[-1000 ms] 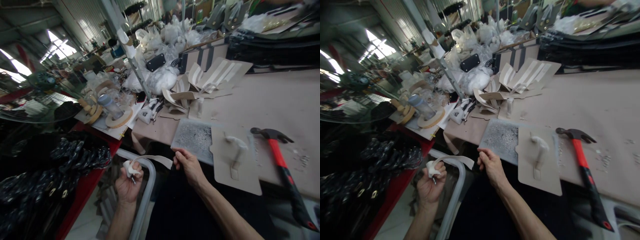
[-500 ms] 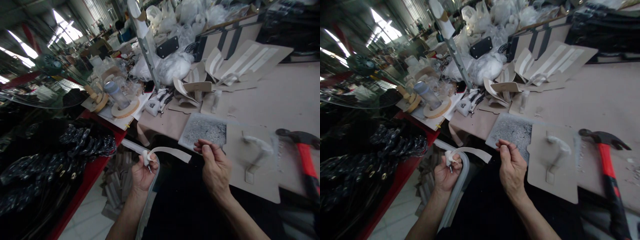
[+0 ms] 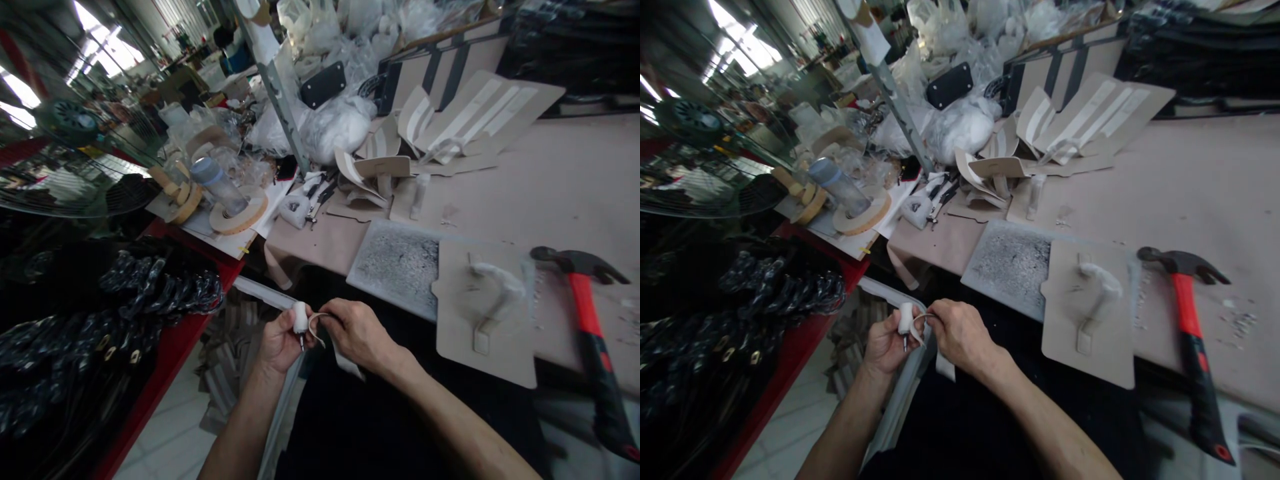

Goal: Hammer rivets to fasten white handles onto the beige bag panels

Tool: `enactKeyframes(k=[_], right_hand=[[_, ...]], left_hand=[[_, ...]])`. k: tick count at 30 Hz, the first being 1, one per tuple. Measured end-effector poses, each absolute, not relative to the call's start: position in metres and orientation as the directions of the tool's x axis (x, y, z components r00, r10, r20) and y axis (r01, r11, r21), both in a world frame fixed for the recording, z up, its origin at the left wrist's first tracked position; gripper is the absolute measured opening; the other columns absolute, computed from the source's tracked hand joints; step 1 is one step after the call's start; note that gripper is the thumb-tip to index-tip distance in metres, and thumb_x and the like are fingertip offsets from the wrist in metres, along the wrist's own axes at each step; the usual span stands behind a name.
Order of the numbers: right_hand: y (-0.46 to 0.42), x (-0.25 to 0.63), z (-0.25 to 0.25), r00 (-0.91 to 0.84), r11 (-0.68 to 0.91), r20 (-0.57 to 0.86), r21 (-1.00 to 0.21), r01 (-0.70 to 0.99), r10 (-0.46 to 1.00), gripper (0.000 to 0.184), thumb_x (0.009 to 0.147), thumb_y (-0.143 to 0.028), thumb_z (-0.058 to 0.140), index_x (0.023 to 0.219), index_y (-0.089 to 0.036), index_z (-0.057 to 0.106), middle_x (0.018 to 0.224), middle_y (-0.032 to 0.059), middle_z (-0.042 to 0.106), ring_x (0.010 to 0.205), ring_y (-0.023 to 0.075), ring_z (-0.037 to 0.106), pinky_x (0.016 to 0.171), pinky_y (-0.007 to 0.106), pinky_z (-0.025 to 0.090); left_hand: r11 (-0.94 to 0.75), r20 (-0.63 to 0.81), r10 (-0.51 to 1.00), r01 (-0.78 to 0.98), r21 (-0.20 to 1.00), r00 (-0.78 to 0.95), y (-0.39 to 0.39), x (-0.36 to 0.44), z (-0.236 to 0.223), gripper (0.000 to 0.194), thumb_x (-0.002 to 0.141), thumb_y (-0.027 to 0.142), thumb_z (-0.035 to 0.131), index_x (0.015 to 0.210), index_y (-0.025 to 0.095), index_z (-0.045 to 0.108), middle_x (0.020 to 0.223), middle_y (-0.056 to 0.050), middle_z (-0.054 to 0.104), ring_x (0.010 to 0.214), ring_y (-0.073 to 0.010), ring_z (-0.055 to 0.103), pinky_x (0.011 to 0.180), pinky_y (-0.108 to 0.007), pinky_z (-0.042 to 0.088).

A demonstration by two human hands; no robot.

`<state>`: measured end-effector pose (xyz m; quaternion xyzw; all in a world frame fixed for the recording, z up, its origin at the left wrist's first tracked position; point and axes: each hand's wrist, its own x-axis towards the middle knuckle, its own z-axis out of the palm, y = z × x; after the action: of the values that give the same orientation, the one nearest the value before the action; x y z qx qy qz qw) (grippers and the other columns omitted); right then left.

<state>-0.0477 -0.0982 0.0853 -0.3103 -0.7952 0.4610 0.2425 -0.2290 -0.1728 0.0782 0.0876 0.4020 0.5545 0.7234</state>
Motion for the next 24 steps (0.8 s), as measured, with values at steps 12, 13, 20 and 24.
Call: enactKeyframes(k=[12,13,20,24], right_hand=[[-0.098,-0.043,0.077,-0.421,-0.240,-0.383,-0.904,0.354,0.822,0.018,0.079,-0.016,0.048,0.082,-0.017,0.066,0.069,0.0011,0.063,0.059,0.0126,0.056,0.054,0.023,0.036],[-0.098,-0.044,0.076,-0.439,-0.304,-0.428,-0.896,0.325,0.790,0.017,0.077,-0.014,0.049,0.080,-0.016,0.065,0.065,0.0007,0.061,0.056,0.0119,0.054,0.051,0.022,0.035],[-0.106,-0.047,0.071,-0.536,-0.429,-0.473,-0.878,0.214,0.700,0.011,0.071,-0.015,0.053,0.072,-0.014,0.064,0.058,-0.0016,0.055,0.051,0.0097,0.048,0.045,0.021,0.032],[-0.113,-0.046,0.065,-0.554,-0.449,-0.461,-0.877,0.169,0.693,0.010,0.072,-0.021,0.055,0.072,-0.015,0.063,0.057,-0.0018,0.055,0.051,0.0105,0.048,0.045,0.021,0.031]], left_hand=[[0.103,-0.121,0.988,-0.178,0.979,-0.097,-0.181,-0.230,0.085,0.032,0.078,0.034,0.075,0.101,0.013,0.072,0.125,-0.017,0.061,0.102,-0.0267,0.065,0.087,-0.036,0.053],[0.081,-0.087,0.993,-0.092,0.993,-0.074,-0.181,-0.227,0.085,0.032,0.078,0.034,0.075,0.102,0.013,0.073,0.134,-0.018,0.057,0.114,-0.0304,0.060,0.095,-0.039,0.050],[0.095,-0.095,0.986,-0.006,0.995,-0.136,-0.177,-0.209,0.067,0.034,0.078,0.033,0.074,0.107,0.016,0.072,0.124,-0.014,0.066,0.114,-0.0283,0.062,0.095,-0.034,0.050],[0.146,-0.202,0.922,-0.188,0.971,-0.329,-0.170,-0.199,0.057,0.035,0.072,0.035,0.080,0.099,0.015,0.072,0.086,-0.005,0.072,0.078,-0.0165,0.067,0.074,-0.025,0.052]])
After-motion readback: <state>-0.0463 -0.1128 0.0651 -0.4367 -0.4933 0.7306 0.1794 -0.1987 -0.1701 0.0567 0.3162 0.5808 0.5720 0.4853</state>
